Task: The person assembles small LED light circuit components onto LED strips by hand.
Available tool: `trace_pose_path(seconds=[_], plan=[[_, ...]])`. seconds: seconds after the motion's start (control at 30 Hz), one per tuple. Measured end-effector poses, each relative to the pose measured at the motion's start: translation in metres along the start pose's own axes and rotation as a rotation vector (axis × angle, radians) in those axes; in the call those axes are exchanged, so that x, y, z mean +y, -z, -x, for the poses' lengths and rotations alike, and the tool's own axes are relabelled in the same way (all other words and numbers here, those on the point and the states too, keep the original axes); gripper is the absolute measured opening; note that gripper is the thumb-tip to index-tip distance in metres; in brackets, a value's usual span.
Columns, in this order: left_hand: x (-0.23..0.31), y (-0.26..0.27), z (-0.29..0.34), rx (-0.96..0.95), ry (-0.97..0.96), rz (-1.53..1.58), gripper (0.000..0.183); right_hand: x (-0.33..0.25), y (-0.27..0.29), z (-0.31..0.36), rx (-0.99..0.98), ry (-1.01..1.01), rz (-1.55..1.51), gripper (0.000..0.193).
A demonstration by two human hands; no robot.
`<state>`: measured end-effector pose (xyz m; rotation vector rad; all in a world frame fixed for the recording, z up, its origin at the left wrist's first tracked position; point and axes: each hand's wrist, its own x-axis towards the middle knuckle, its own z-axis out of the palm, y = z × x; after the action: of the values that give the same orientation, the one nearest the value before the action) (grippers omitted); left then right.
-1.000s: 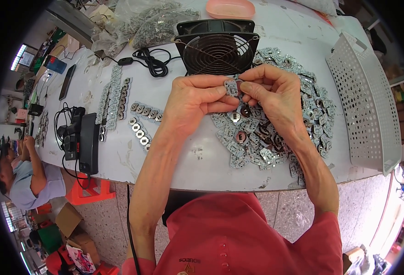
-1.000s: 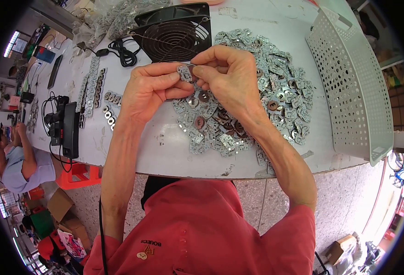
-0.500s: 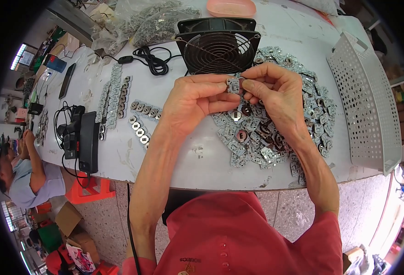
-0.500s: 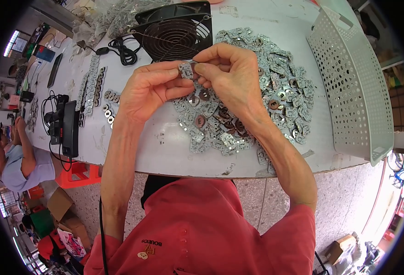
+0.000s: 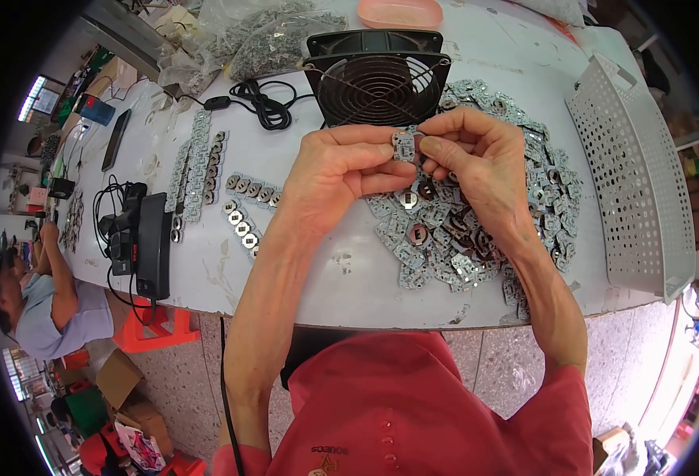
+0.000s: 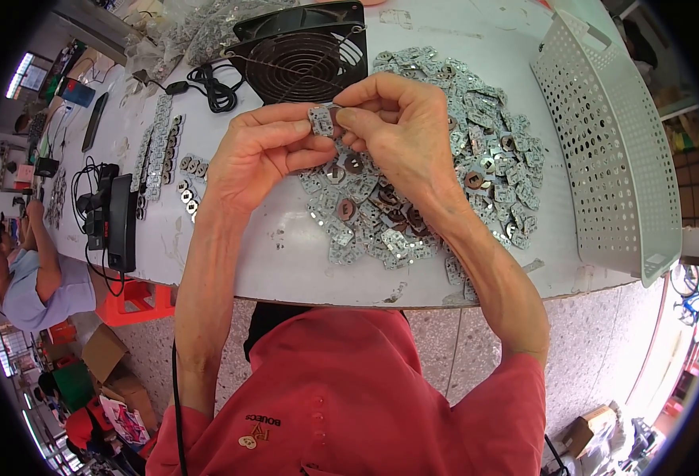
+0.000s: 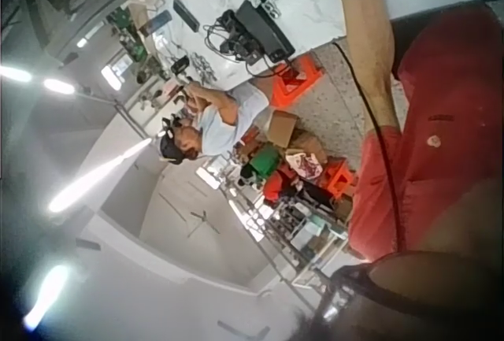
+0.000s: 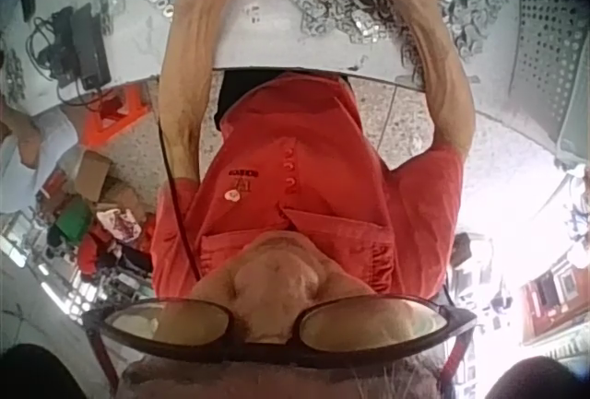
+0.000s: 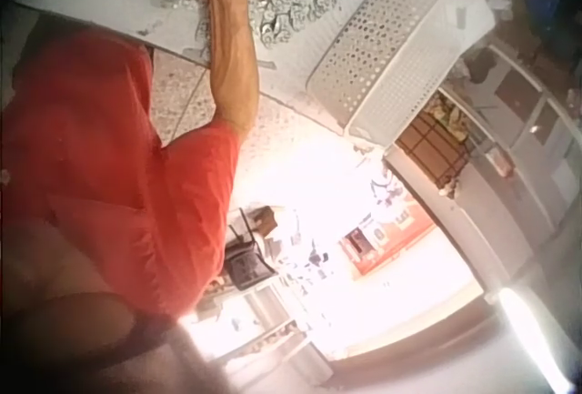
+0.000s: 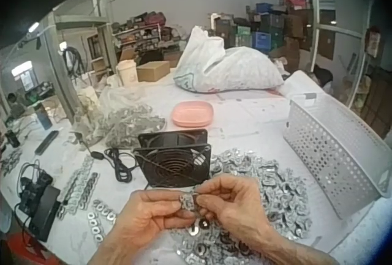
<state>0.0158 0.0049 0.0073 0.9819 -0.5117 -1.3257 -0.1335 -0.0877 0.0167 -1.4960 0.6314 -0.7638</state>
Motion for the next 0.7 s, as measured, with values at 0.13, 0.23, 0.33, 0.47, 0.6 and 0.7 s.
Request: trace_pose_path(seconds=[0.13,0.23,0.33,0.47,0.6,0.7], plan=[[-0.004,-0.006,-0.001,0.065,-0.111,-0.174,0.019,-0.008,0.009,-0.001,0.068,0.029,0.015,0.010],[-0.012,-0.015,0.000,0.125,-0.287,-0.453,0.016,-0.015,0.012,-0.002,0.130,0.072,-0.008,0.010],[-0.018,-0.032,0.002,-0.020,-0.475,-0.856,0.018,-0.020,0.016,-0.002,0.170,0.102,-0.045,0.011],[-0.002,-0.030,0.006,0.113,-0.861,-0.930,0.025,-0.022,0.017,0.003,0.197,0.095,-0.018,0.010],[0.032,0.011,0.031,0.217,-0.701,-1.157,0.029,-0.019,0.014,0.004,0.160,0.060,-0.007,0.013],[0.037,0.035,0.053,0.272,-0.573,-1.596,0.033,-0.017,0.011,0.004,0.084,0.016,-0.055,0.016]])
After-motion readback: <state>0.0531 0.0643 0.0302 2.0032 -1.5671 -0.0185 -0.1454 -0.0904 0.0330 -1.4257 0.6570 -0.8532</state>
